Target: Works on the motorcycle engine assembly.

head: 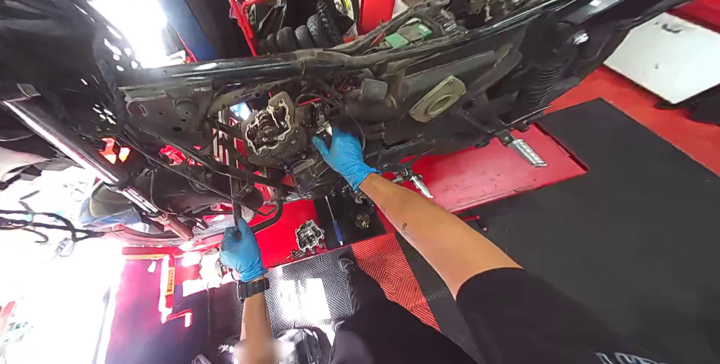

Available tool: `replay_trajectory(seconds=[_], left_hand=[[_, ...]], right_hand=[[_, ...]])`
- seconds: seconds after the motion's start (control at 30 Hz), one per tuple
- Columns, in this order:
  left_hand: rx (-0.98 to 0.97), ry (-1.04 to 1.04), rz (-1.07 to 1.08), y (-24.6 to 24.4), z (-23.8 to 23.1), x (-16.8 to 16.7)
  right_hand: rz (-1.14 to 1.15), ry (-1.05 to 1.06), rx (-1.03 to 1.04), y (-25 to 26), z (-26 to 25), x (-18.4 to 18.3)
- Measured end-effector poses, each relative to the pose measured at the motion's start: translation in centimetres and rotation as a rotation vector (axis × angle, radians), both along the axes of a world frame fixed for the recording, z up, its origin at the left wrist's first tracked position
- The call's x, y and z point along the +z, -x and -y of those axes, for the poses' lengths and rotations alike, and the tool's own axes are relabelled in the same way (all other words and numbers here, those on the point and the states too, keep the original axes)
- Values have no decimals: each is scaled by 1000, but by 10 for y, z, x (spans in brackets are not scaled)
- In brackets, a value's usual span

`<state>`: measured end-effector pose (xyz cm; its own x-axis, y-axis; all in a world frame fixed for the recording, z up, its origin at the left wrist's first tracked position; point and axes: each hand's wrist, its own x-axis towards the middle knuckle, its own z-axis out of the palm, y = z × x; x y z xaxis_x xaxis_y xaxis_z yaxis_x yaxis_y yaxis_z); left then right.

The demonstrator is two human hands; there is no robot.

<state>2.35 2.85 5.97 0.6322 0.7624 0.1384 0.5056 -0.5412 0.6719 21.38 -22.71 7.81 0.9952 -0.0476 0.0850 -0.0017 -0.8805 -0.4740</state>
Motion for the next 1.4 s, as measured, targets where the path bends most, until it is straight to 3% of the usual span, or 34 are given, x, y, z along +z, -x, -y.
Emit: replay_trajectory(seconds=[0.27, 0.47, 0.77, 0.9, 1.1, 1.4], left_hand=[[82, 10, -69, -6, 8, 9], [85, 6, -6, -4, 7, 2], [56, -56, -91, 3, 6, 5], [63, -45, -107, 0, 6, 7], [68, -49, -103, -1, 7, 9], [58, -34, -107, 1, 7, 10]], right_hand=[[70, -13, 27, 1, 4, -12], [90, 3, 42, -3, 5, -22], [66, -62, 40, 2, 5, -7], [-133, -14, 53, -2, 2, 26], [-463, 71, 292, -14, -9, 107], [-270, 32, 17, -10, 0, 42]])
